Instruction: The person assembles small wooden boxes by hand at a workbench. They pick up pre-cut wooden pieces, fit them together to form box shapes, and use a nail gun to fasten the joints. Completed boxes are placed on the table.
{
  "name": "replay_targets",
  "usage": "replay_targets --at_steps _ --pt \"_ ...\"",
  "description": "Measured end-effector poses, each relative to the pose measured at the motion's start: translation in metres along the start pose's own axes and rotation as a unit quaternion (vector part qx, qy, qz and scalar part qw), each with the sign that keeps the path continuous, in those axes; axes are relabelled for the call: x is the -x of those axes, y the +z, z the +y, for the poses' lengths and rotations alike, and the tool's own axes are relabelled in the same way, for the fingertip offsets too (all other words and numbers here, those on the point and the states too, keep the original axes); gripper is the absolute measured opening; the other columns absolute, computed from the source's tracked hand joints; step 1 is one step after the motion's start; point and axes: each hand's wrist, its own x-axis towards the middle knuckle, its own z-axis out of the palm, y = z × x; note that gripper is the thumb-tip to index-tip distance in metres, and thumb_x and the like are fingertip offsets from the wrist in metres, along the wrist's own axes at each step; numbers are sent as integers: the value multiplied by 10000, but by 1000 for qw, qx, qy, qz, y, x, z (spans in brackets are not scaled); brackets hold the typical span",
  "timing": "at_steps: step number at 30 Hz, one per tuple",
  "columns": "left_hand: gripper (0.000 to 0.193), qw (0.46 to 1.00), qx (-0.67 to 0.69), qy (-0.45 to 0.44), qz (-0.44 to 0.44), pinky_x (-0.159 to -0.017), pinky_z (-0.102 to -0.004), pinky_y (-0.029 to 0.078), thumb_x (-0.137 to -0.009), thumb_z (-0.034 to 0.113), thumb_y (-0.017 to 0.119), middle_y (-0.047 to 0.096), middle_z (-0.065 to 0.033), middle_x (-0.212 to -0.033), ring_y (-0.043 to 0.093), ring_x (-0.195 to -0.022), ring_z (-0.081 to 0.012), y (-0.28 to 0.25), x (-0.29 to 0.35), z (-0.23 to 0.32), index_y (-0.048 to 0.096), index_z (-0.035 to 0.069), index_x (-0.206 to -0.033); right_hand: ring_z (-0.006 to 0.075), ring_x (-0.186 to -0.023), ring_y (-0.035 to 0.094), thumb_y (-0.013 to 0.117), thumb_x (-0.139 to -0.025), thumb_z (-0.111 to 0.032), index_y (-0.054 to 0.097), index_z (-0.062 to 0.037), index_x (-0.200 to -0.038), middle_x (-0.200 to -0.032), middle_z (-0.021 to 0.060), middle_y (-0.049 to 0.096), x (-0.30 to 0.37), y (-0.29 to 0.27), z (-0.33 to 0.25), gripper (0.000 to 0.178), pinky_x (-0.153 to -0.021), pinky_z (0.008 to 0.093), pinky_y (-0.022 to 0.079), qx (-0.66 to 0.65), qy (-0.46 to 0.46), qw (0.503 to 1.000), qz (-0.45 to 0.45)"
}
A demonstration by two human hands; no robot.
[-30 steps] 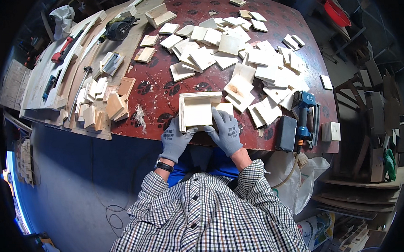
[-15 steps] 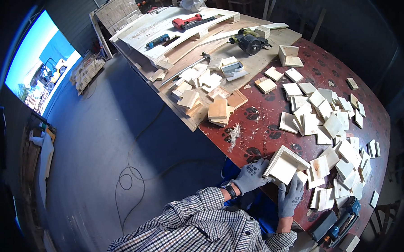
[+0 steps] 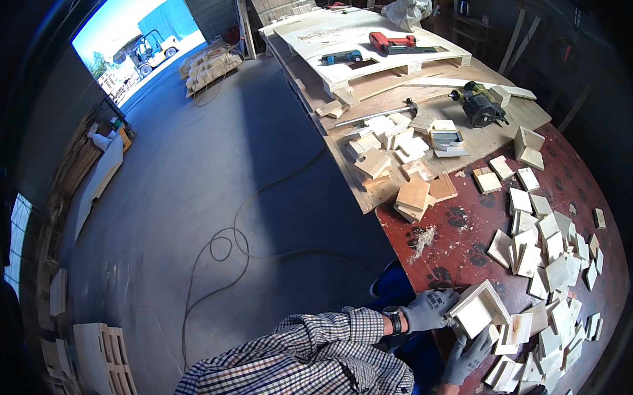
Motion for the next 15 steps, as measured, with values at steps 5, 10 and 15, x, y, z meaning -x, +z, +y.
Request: replay_targets --at_steps 5,10,15 --pt "433 1000 9 9 23 -796 -469 557 -925 413 688 634 -169 -1096 690 -973 -352 2 -2 -5 583 65 -1159 454 -1307 507 599 -1027 -464 443 41 -1536 -1406 278 544 -3 5 7 734 -1094 550 401 46 5 999 -21" --pt "796 992 97 -60 -56 -1000 -501 499 -772 460 786 595 -252 -1253 603 -1178 -417 -28 0 7 540 -25 -1354 455 -1258 556 636 -1026 -446 451 8 -1543 -1389 273 561 -6 10 6 713 -1052 556 447 119 -13 993 14" --pt "779 990 125 5 -70 -1066 -529 457 -791 373 744 564 -277 -1300 562 -1244 -428 -16 10 -8 509 -32 -1413 435 -1308 583 679 -1005 -493 549 -19 -1495 -1420 266 608 4 -26 -54 694 -1054 519 502 181 -90 975 90"
